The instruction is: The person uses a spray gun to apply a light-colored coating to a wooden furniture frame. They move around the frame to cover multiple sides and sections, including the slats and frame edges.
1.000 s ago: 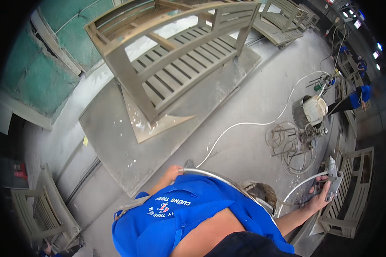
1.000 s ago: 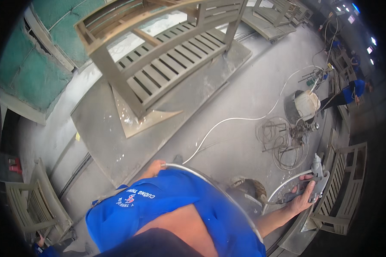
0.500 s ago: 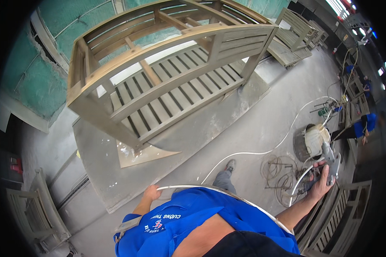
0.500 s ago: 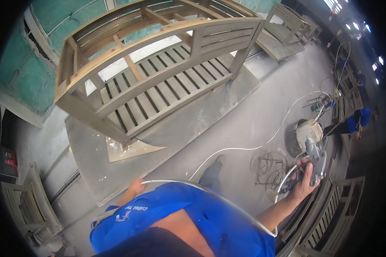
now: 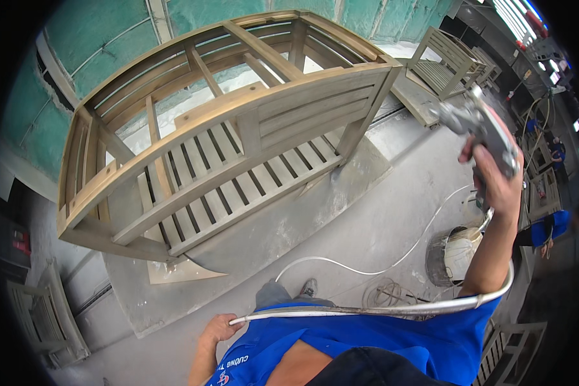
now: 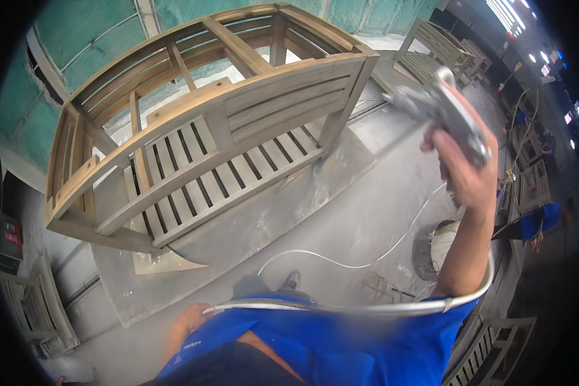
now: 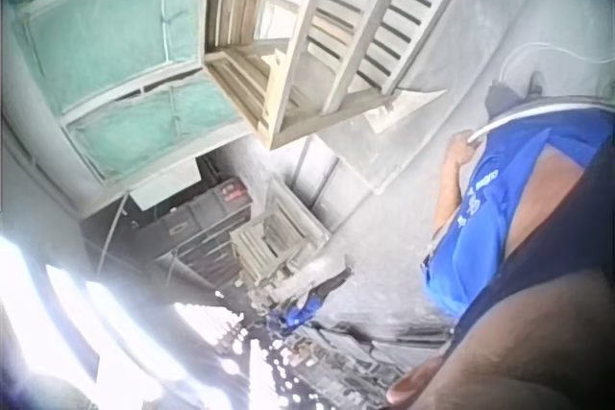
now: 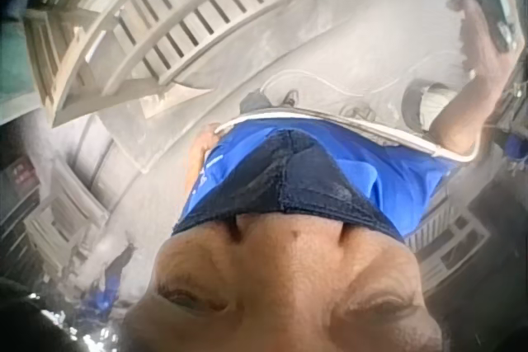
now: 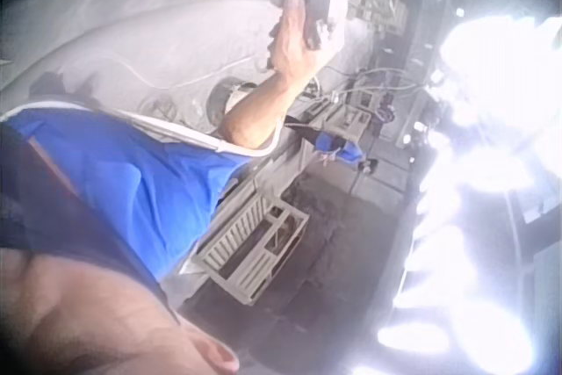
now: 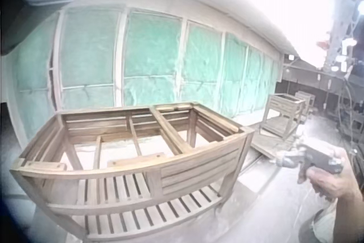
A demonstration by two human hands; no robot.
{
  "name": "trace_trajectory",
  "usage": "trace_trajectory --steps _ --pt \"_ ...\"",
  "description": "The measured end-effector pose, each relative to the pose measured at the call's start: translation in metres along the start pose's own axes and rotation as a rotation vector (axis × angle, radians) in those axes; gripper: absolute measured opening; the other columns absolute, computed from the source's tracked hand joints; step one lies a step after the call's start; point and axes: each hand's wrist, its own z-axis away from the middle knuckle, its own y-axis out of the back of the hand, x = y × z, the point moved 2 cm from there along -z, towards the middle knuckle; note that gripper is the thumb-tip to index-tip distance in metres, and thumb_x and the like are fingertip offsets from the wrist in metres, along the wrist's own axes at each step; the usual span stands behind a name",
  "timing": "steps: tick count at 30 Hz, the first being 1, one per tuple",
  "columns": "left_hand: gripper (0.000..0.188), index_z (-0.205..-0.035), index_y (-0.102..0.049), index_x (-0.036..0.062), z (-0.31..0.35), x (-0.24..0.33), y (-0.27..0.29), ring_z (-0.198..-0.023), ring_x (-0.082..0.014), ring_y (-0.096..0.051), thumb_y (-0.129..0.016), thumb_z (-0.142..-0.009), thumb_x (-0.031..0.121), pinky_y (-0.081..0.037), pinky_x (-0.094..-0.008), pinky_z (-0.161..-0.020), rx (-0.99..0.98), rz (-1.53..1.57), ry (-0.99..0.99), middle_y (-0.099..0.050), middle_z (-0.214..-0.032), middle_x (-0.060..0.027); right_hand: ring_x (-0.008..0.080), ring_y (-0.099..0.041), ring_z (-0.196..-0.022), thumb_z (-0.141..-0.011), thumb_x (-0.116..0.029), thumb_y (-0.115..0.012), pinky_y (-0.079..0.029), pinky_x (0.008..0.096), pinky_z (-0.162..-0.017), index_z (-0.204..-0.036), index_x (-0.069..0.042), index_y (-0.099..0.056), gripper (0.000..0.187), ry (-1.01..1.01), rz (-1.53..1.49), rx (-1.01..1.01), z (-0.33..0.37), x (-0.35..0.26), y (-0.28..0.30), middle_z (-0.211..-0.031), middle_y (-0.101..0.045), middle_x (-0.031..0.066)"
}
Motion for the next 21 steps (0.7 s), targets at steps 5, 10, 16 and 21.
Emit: trace_trajectory --steps 5,10,16,21 --pt "0.018 -0.104 -0.075 0.0089 -0.002 0.058 0.019 -0.090 -0.0325 -0.071 -0.077 -0.089 0.018 -0.055 -0.0409 -0.082 0.031 0.218 -0.038 -0.075 -0.097 -0.0187 0.0078 -0.060 -0.067 -0.095 -0.024 -0.069 -0.047 0.0244 -0.054 -0.146 -0.013 -0.060 0.053 0.308 0.369 -0.275 -0.142 -0.014 -0.046 -0.083 -0.068 0.0051" --pt "0.021 -0.102 -0.075 0.0056 -0.053 0.065 0.037 -0.092 -0.0373 -0.070 -0.071 -0.084 -0.003 -0.055 -0.0405 -0.083 0.165 0.529 -0.332 -0.074 -0.098 -0.0174 0.0138 -0.062 -0.066 -0.097 -0.018 -0.067 -0.055 0.0335 -0.068 -0.146 -0.022 -0.060 0.049 0.272 0.747 -0.407 -0.270 -0.001 -0.119 -0.082 -0.068 0.0077" --pt "0.028 -0.098 -0.075 0.0058 -0.077 0.044 0.046 -0.087 -0.0398 -0.068 -0.069 -0.074 -0.008 -0.054 -0.0426 -0.079 0.242 0.451 -0.451 -0.070 -0.089 -0.0165 0.0168 -0.063 -0.060 -0.091 -0.012 -0.072 -0.056 0.0348 -0.061 -0.142 -0.020 -0.063 0.052 0.153 0.953 -0.780 -0.371 0.039 -0.197 -0.082 -0.070 0.0101" --pt "0.028 -0.100 -0.076 0.0065 -0.081 0.048 0.041 -0.088 -0.0399 -0.069 -0.070 -0.075 -0.006 -0.054 -0.0431 -0.079 0.329 0.520 -0.405 -0.070 -0.091 -0.0171 0.0333 -0.072 -0.081 -0.088 -0.009 -0.071 -0.058 0.0435 -0.080 -0.137 -0.021 -0.067 0.050 0.581 1.098 -0.842 -0.410 0.079 -0.271 -0.094 -0.075 0.0169"
